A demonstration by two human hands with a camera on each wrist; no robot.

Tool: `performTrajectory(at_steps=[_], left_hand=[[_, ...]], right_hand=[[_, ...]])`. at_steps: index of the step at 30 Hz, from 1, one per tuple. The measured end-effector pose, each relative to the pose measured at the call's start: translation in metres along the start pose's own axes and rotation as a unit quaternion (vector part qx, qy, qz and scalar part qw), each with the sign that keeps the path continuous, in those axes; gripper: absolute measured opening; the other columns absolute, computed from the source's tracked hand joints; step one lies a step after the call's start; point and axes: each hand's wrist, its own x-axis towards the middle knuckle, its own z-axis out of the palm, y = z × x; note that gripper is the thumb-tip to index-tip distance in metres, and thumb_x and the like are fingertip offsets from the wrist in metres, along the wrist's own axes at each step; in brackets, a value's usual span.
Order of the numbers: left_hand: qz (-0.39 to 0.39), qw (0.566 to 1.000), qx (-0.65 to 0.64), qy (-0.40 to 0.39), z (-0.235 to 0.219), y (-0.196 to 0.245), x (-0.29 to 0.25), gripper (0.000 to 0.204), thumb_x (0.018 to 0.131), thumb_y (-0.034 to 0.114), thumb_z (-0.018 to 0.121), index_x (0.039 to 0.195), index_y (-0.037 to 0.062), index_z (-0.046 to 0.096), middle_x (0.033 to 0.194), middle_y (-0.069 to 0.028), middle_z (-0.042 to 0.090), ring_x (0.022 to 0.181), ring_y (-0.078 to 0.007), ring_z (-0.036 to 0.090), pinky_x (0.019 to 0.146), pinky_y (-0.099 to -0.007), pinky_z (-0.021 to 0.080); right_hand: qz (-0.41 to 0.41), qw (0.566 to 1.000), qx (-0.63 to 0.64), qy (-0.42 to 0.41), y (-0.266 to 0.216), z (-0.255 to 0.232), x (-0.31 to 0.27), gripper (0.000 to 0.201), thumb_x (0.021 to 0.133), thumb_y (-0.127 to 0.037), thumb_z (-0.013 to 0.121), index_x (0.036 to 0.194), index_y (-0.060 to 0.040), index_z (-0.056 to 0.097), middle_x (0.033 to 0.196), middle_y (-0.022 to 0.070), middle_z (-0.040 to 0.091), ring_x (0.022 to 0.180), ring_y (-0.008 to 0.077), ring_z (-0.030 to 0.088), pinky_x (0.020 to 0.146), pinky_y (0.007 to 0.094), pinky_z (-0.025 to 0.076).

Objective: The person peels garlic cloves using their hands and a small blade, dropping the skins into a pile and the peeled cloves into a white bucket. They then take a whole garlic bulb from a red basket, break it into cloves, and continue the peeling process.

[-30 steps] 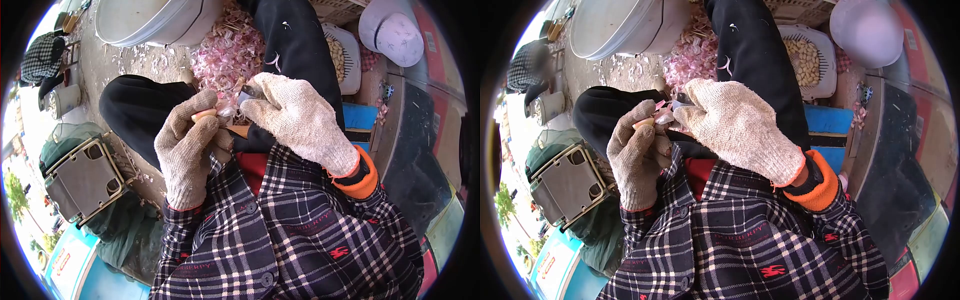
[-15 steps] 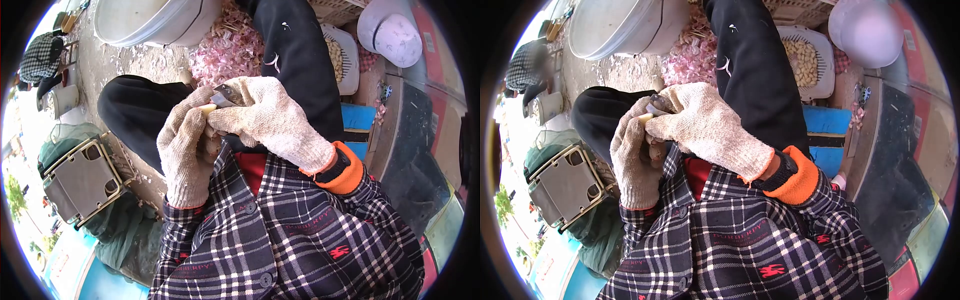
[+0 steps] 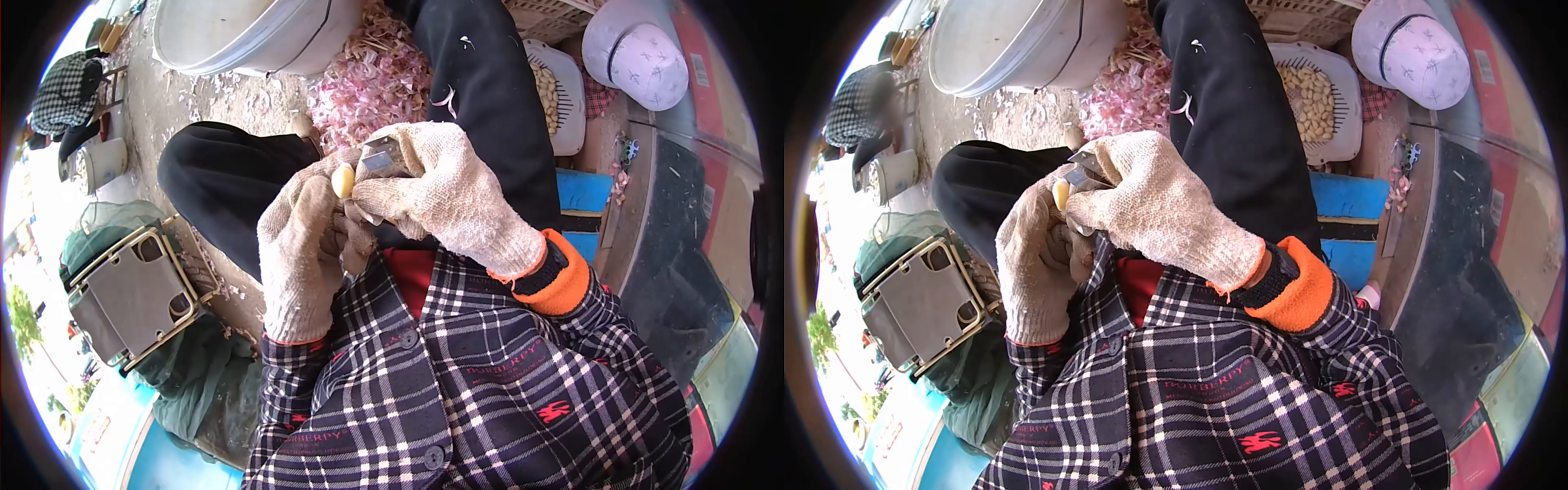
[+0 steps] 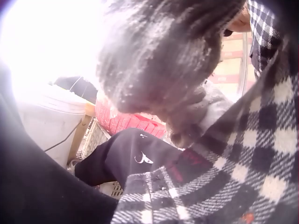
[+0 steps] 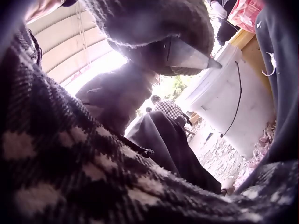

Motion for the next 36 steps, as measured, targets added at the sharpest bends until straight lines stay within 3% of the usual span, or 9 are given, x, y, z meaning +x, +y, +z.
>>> performTrajectory(at_steps=[4,8,19,22,26,28,31,33,36], left_hand=[[-0.014,0.998,0.051,0.021,-0.003,-0.003,0.004,0.032,0.094,0.023,0.061,0.111,-0.0045,0.06,0.078,-0.0069,0.065,0.052,-0.0068,0.056,0.042,-0.0173,0.04],[-0.04,0.996,-0.042,0.064,-0.004,-0.008,0.008,0.038,0.097,0.03,0.056,0.112,-0.0054,0.06,0.078,-0.008,0.065,0.046,-0.0065,0.052,0.038,-0.0177,0.037],[-0.045,0.971,-0.218,-0.093,-0.029,-0.016,0.012,0.046,0.101,0.032,0.047,0.125,-0.0078,0.051,0.073,-0.0128,0.061,0.038,-0.0103,0.045,0.034,-0.0213,0.036],[-0.036,0.968,-0.228,-0.103,-0.025,-0.014,0.011,0.051,0.1,0.031,0.049,0.132,-0.008,0.046,0.078,-0.016,0.062,0.039,-0.012,0.049,0.034,-0.0202,0.038],[-0.007,0.975,-0.192,-0.117,-0.021,-0.013,0.012,0.054,0.1,0.03,0.049,0.138,-0.0063,0.04,0.077,-0.0165,0.062,0.039,-0.0124,0.049,0.034,-0.0204,0.038],[0.0,0.973,-0.196,-0.122,-0.021,-0.013,0.013,0.054,0.1,0.03,0.049,0.139,-0.0058,0.039,0.076,-0.0168,0.062,0.039,-0.0125,0.049,0.034,-0.0205,0.038],[0.0,0.975,-0.189,-0.12,-0.019,-0.009,0.013,0.054,0.1,0.028,0.048,0.142,-0.0047,0.037,0.076,-0.0165,0.063,0.039,-0.0123,0.048,0.035,-0.0208,0.036],[0.004,0.974,-0.191,-0.123,-0.019,-0.009,0.013,0.055,0.1,0.027,0.048,0.144,-0.0041,0.034,0.077,-0.0164,0.064,0.04,-0.0127,0.05,0.035,-0.0208,0.038],[-0.002,0.984,-0.166,-0.068,-0.013,-0.006,0.011,0.056,0.1,0.025,0.047,0.145,-0.0036,0.033,0.078,-0.0162,0.064,0.043,-0.0133,0.053,0.035,-0.0207,0.039]], right_hand=[[0.033,0.998,0.01,-0.044,0.0,-0.001,-0.001,0.019,0.079,-0.013,0.069,0.089,0.0028,0.066,0.069,0.0036,0.064,0.064,0.0097,0.06,0.06,0.0293,0.049],[0.003,0.995,0.054,-0.086,0.005,-0.001,0.0,0.017,0.08,-0.011,0.068,0.092,0.0008,0.067,0.071,0.0036,0.066,0.055,0.0053,0.052,0.052,0.0235,0.044],[-0.026,0.965,0.235,-0.112,-0.007,-0.025,-0.007,0.019,0.082,-0.016,0.078,0.089,-0.0014,0.068,0.068,0.0002,0.063,0.048,0.0021,0.047,0.042,0.0186,0.033],[0.001,0.995,0.094,-0.039,-0.009,-0.035,0.001,0.024,0.084,-0.018,0.078,0.094,0.0,0.067,0.075,0.0016,0.066,0.066,0.005,0.06,0.054,0.0198,0.046],[-0.215,0.957,-0.18,0.07,0.021,-0.025,0.016,0.019,0.086,-0.016,0.074,0.096,-0.0013,0.067,0.079,-0.0013,0.065,0.063,0.0012,0.053,0.053,0.0182,0.042],[-0.049,0.986,-0.156,0.034,-0.004,-0.019,0.001,0.018,0.086,-0.015,0.074,0.093,-0.0005,0.067,0.079,-0.0019,0.064,0.071,0.0035,0.056,0.064,0.0214,0.047],[-0.106,0.979,-0.156,0.081,0.014,-0.014,0.013,0.024,0.081,-0.028,0.073,0.082,-0.0047,0.067,0.069,0.0087,0.064,0.061,0.0188,0.061,0.059,0.0326,0.048],[-0.115,0.97,-0.2,0.07,0.01,-0.016,0.014,0.026,0.08,-0.028,0.075,0.08,-0.0041,0.065,0.067,0.0052,0.063,0.057,0.0128,0.059,0.055,0.03,0.047],[0.06,0.997,-0.024,-0.034,0.002,-0.01,0.018,0.023,0.083,-0.024,0.076,0.079,-0.0044,0.065,0.067,-0.0008,0.062,0.053,0.0065,0.055,0.049,0.0233,0.044]])
